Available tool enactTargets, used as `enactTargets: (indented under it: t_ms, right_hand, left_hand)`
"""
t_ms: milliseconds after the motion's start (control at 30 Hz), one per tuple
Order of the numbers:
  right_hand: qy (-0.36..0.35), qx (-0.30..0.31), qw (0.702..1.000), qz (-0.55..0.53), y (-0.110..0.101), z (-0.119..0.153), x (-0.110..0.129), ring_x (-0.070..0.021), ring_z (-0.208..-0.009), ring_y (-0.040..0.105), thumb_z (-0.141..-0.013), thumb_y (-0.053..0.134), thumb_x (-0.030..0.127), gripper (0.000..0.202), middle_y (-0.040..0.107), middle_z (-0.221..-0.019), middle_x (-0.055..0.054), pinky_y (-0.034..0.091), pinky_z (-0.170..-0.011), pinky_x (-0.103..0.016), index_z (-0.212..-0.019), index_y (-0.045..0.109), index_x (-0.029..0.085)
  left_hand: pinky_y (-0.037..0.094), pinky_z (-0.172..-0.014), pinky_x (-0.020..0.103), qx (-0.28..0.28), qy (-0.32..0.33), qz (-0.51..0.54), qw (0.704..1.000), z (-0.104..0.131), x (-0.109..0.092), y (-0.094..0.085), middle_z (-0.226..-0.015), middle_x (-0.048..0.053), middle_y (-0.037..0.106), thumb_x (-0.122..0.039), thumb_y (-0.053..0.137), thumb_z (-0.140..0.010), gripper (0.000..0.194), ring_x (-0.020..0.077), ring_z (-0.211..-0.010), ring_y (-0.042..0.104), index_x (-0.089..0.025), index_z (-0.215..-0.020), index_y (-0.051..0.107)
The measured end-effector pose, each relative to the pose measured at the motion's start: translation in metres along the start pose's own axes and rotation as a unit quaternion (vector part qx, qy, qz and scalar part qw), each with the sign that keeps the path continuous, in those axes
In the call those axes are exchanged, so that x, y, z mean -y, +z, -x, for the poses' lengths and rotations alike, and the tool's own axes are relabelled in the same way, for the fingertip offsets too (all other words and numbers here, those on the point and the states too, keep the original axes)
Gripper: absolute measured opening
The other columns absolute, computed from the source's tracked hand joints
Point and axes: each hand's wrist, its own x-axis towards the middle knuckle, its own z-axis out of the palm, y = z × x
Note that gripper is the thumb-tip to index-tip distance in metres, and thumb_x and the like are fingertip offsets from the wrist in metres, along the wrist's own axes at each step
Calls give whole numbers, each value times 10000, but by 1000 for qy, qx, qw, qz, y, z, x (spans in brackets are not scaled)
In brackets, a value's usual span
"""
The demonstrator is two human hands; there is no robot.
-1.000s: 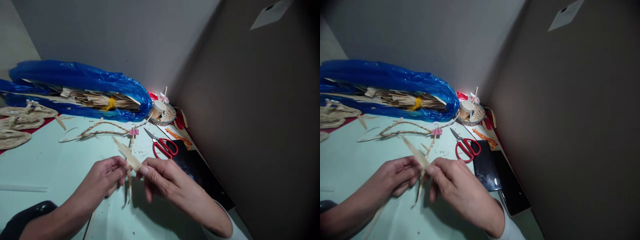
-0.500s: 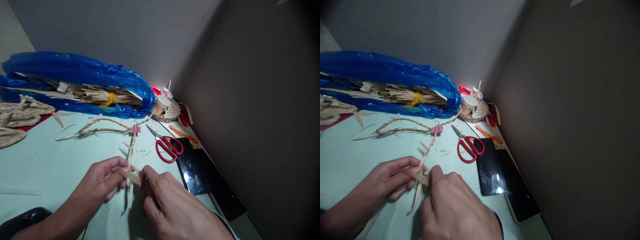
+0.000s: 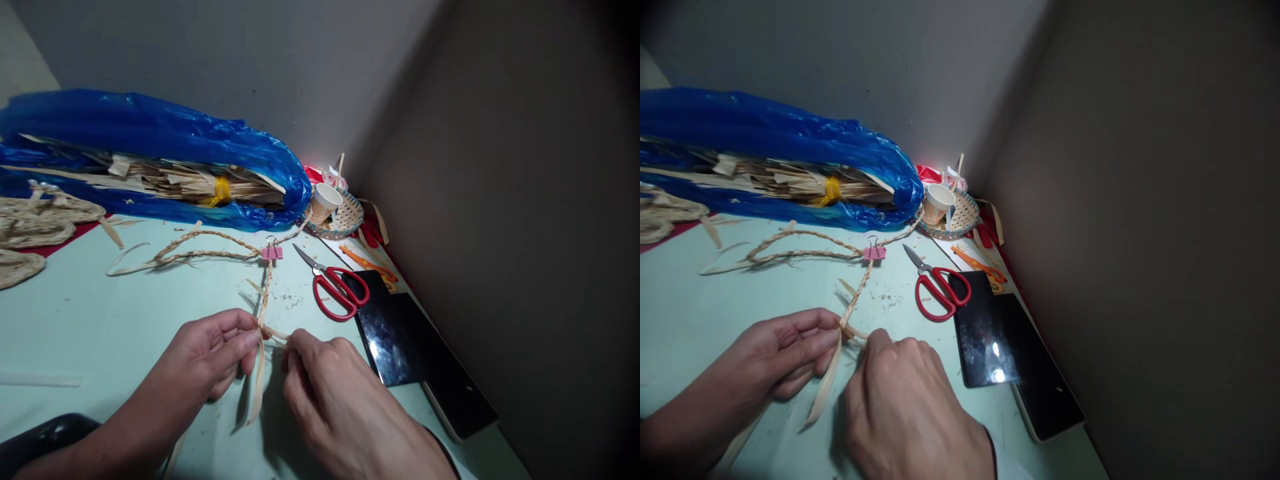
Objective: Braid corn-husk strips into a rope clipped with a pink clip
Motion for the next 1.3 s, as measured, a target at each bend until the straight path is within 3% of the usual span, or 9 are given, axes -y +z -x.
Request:
enactTargets:
  t_ms: [433,600,700,800,867,967,1133,1300]
  right_hand:
    - [5,26,999,-19,4,0,5,-129,-525,376,-941,404,293,137,523,-733,-20,236,-482,-258,-825,454,239]
    - [-28,28,999,-32,-4,5,0,-126,-514,399,-995,377,404,280,542,-696,-17,258,-478,-245,-826,521,234]
    - [-73,-40,995,-54,-15,5,-9,-140,-552,471,-1016,379,463,393,564,-653,-17,317,-525,-251,-776,573,220]
    - [-113,-158,980,-46,-20,-2,-18,-178,-725,584,-988,516,400,248,666,-815,-48,389,-654,-274,-921,645,199]
    - [-133,-139,981,-34,-19,-6,-20,-188,-799,601,-974,568,325,173,690,-898,-62,396,-692,-279,-1004,658,181]
    - [-156,-72,984,-39,-16,-9,-18,-158,-757,585,-1009,494,220,205,684,-847,-42,390,-686,-269,-916,669,168]
    - [-185,-78,976,-86,-10,-3,-7,-140,-729,574,-1009,476,222,231,659,-800,-15,390,-686,-258,-862,648,176]
    - [-232,-90,967,-55,14,-5,2,-169,-761,579,-987,443,180,185,655,-858,-60,415,-700,-276,-954,621,143]
  left_hand:
    - [129,-389,175,-14,-12,-6,1000,1,-1,1,-563,-80,536,-492,743,-745,339,20,-396,253,-173,-808,643]
    - [152,-406,178,-21,-3,-24,999,4,0,1,-574,-72,534,-470,701,-812,301,38,-432,269,-178,-785,633]
    - [181,-416,174,-31,-10,-33,999,5,-3,2,-578,-65,542,-451,716,-792,288,52,-457,310,-182,-755,621]
    - [170,-406,184,-30,-5,-39,999,6,-7,3,-562,-71,541,-447,726,-753,287,50,-436,297,-184,-734,612]
    - [168,-403,197,-33,3,-42,999,7,-10,4,-542,-77,534,-443,714,-741,279,50,-416,279,-188,-717,605]
    - [213,-421,209,-53,24,-75,995,6,-12,6,-512,-71,531,-416,689,-735,252,68,-428,315,-193,-664,595]
    - [355,-527,242,-87,69,-123,986,6,-10,9,-511,-44,561,-378,659,-734,222,130,-529,484,-211,-613,576]
    - [400,-588,258,-79,72,-123,987,6,-6,7,-614,-28,600,-375,647,-764,212,155,-628,544,-201,-656,591]
